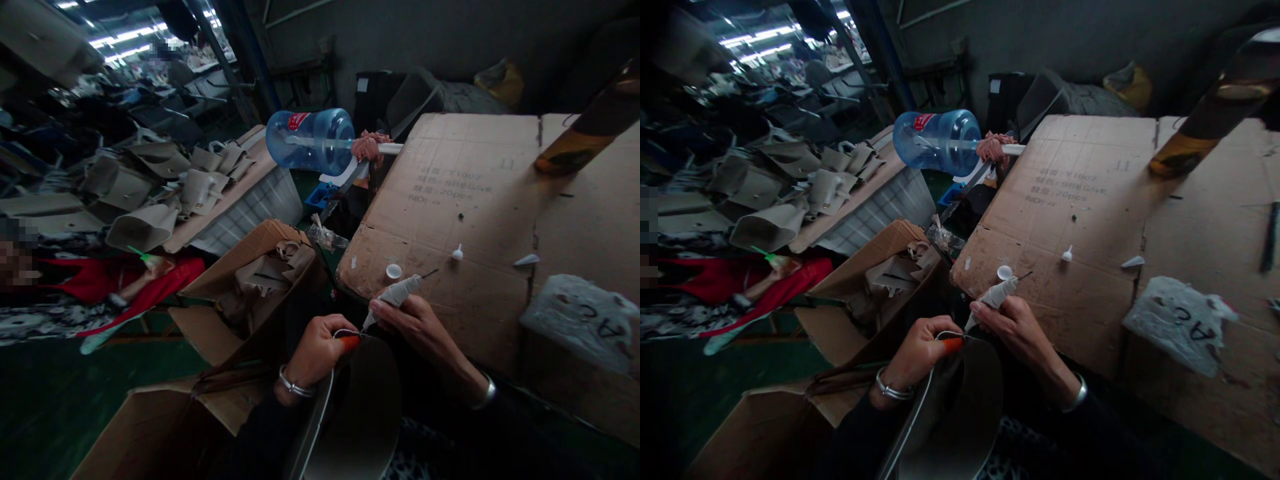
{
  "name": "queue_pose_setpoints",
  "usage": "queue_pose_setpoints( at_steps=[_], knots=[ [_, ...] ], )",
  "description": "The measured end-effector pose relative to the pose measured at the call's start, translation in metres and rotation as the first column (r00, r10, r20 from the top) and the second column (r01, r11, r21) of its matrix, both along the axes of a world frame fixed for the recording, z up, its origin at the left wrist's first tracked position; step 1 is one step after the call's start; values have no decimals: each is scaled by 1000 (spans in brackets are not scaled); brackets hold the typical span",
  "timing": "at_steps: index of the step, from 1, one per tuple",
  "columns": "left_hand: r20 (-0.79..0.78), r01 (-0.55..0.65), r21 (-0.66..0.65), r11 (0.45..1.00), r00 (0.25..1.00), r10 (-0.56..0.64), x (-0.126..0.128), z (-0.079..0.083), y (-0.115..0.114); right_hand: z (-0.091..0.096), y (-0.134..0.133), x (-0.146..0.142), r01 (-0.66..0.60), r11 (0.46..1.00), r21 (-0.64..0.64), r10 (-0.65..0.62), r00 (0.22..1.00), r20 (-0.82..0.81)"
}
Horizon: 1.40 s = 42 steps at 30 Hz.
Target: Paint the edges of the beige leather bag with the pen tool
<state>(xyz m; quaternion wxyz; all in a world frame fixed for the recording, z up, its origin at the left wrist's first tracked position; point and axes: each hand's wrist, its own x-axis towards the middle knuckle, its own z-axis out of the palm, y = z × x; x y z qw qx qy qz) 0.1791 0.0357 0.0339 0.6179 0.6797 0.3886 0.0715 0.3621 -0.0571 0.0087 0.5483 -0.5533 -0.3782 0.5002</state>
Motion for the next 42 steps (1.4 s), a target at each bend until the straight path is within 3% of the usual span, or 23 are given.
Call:
queue_pose_setpoints(
  at_steps=[11,15,19,21,26,30,35,42],
  knots=[
    [11,0,-7,1000,1000,0,-3,-10,-1,10,9,-9,37,999,29,-35,998,-59],
    [-1,-84,-18,996,996,84,-8,-7,3,9,-4,2,261,960,103,-258,965,-45],
    [-45,-183,-56,981,982,181,-13,-2,11,8,-20,21,458,846,272,-514,837,189],
    [-62,-184,-67,981,982,180,-13,-1,14,6,-25,30,448,821,354,-560,756,340],
    [-47,-214,-56,975,976,211,-8,-8,13,-5,-28,40,315,852,419,-518,627,582],
    [8,-294,-222,930,953,304,-6,-10,17,-8,-29,39,228,859,458,-501,555,664],
    [16,-326,-338,883,936,351,-8,-9,26,-5,-32,40,136,914,381,-391,542,744],
    [10,-347,-384,855,925,380,-7,-12,30,-16,-29,44,202,899,390,-429,591,683]
  ],
)
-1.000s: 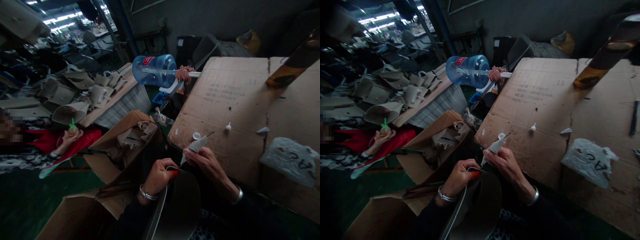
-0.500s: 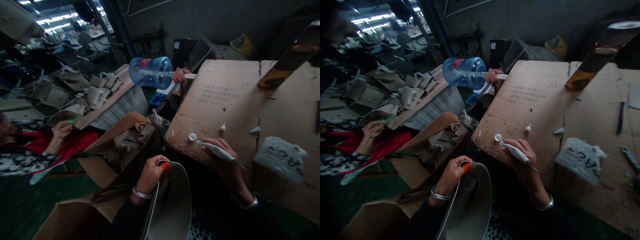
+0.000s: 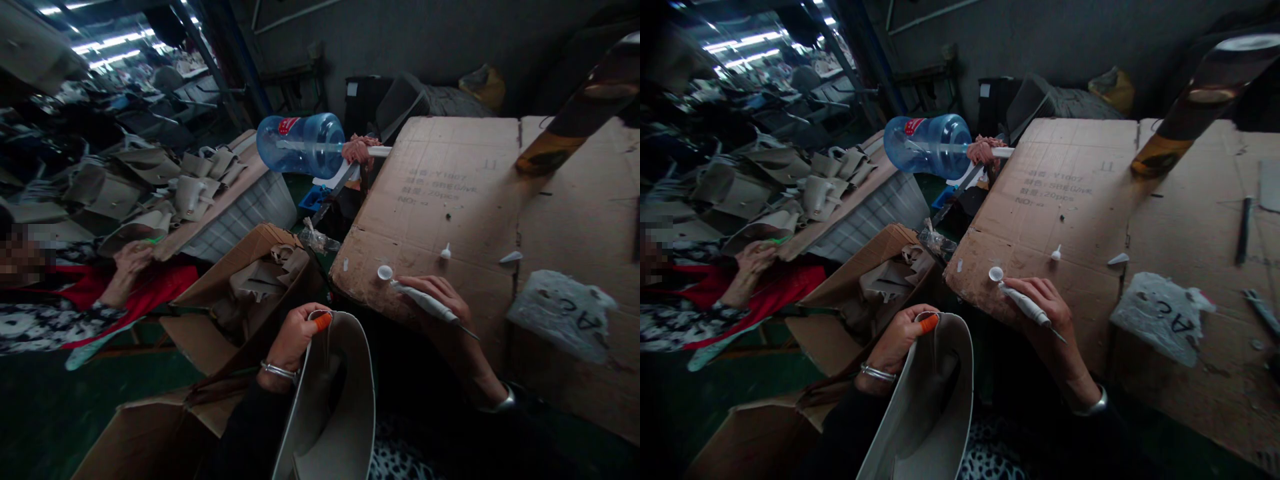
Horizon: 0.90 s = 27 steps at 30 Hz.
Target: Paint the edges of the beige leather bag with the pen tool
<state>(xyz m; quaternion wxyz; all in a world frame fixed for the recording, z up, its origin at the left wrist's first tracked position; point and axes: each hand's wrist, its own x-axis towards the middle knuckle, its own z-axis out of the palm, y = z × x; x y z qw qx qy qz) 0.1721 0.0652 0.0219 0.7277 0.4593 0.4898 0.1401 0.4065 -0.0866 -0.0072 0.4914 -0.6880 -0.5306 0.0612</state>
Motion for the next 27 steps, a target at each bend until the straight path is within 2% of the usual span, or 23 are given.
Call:
queue_pose_setpoints(
  at_steps=[6,10,12,16,18,20,27],
  knots=[
    [21,15,-17,1000,1000,-15,-1,1,0,2,1,1,51,999,-11,-52,974,-221],
    [26,34,-38,999,999,-33,-3,-1,-1,11,1,-10,116,992,41,-89,909,-406],
    [35,48,-42,998,998,-46,-4,-2,-1,17,4,-21,86,996,39,-51,835,-548],
    [36,56,-44,997,998,-54,-5,-1,-3,24,16,-47,-77,997,-4,45,613,-789],
    [34,51,-48,998,998,-49,-5,1,-3,26,23,-57,-121,993,-2,65,552,-831],
    [37,47,-47,998,998,-46,-6,3,-4,29,27,-63,-139,990,2,75,525,-848],
    [49,47,-74,996,998,-44,-8,4,-4,28,28,-66,-171,985,-25,65,504,-861]
  ],
)
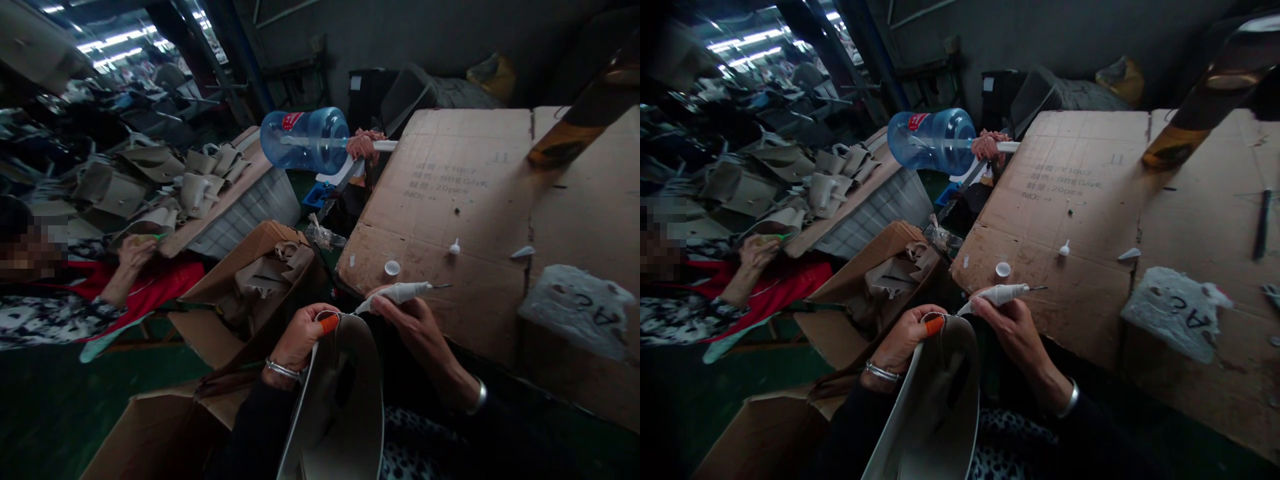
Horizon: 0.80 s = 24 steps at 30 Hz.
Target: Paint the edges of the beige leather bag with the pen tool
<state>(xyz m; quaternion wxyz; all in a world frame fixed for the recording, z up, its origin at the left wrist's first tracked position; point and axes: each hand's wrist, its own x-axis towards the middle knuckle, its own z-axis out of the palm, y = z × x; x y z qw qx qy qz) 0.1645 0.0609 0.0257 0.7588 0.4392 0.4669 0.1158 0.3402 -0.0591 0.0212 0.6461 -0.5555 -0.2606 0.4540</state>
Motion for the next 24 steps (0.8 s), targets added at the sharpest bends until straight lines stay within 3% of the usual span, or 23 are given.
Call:
queue_pose_setpoints(
  at_steps=[13,24],
  knots=[
    [16,21,29,999,1000,-22,-6,-2,-3,-3,11,-3,-79,996,34,77,995,60],
    [17,-37,80,996,999,36,-9,3,-12,4,50,-1,-229,973,32,220,961,169]
  ],
)
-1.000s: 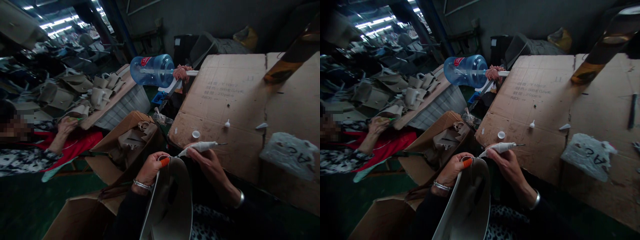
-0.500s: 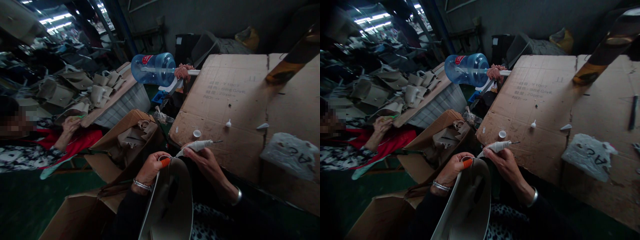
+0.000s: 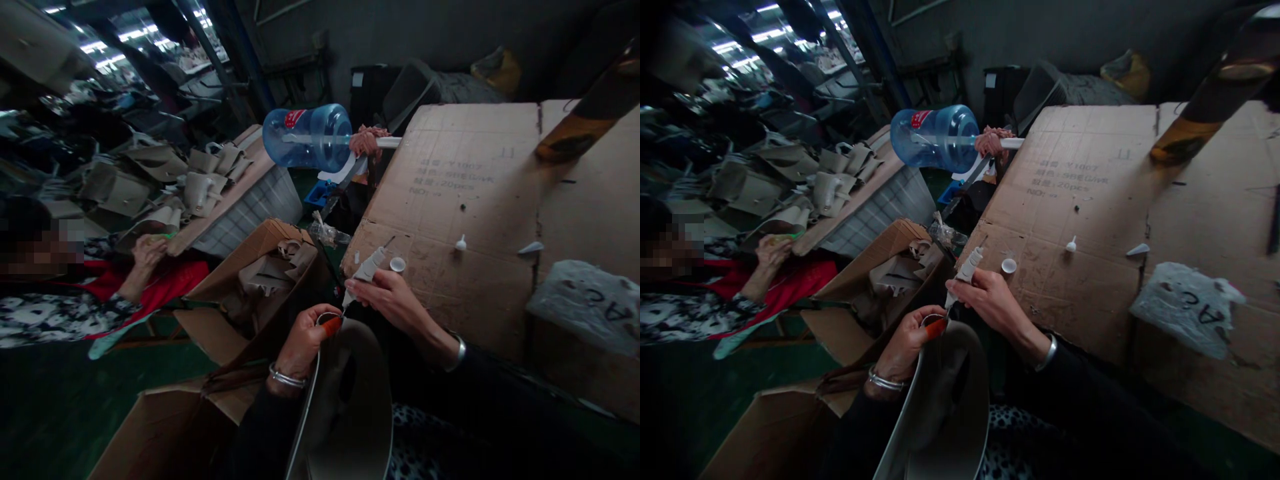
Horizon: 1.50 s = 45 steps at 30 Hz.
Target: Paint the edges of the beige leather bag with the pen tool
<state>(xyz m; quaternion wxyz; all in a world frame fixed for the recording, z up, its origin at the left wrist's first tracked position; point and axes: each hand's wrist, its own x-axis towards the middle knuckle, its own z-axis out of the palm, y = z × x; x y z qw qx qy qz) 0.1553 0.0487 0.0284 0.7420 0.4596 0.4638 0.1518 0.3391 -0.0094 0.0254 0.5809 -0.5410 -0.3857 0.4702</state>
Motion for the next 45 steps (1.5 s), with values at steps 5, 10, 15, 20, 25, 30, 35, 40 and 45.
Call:
queue_pose_setpoints(
  at_steps=[5,10,15,20,25,30,35,40,45],
  knots=[
    [24,-87,-1,996,996,87,-11,-6,2,-1,13,-8,-44,999,-14,42,996,-73],
    [45,-136,-17,991,990,136,-29,-10,8,-7,5,-18,-98,993,71,101,994,-42],
    [57,-220,-28,975,974,221,-40,-7,9,-3,-12,-24,-169,969,181,161,985,59],
    [72,-279,-26,960,957,280,-49,-5,9,4,-18,-23,-248,915,317,151,942,299],
    [83,-369,20,929,927,366,-63,-5,7,-6,-12,-29,-92,900,427,-50,949,311],
    [102,-410,86,908,910,401,-75,-8,3,-48,-4,-38,-217,915,340,89,931,355],
    [87,-415,117,902,909,407,-74,-11,1,-90,2,-42,-367,885,287,203,858,472],
    [43,-417,162,894,908,416,-70,-9,2,-105,4,-48,-360,894,267,219,870,441],
    [-6,-400,217,891,912,411,-67,-8,6,-108,4,-49,-324,909,262,218,906,364]
  ],
)
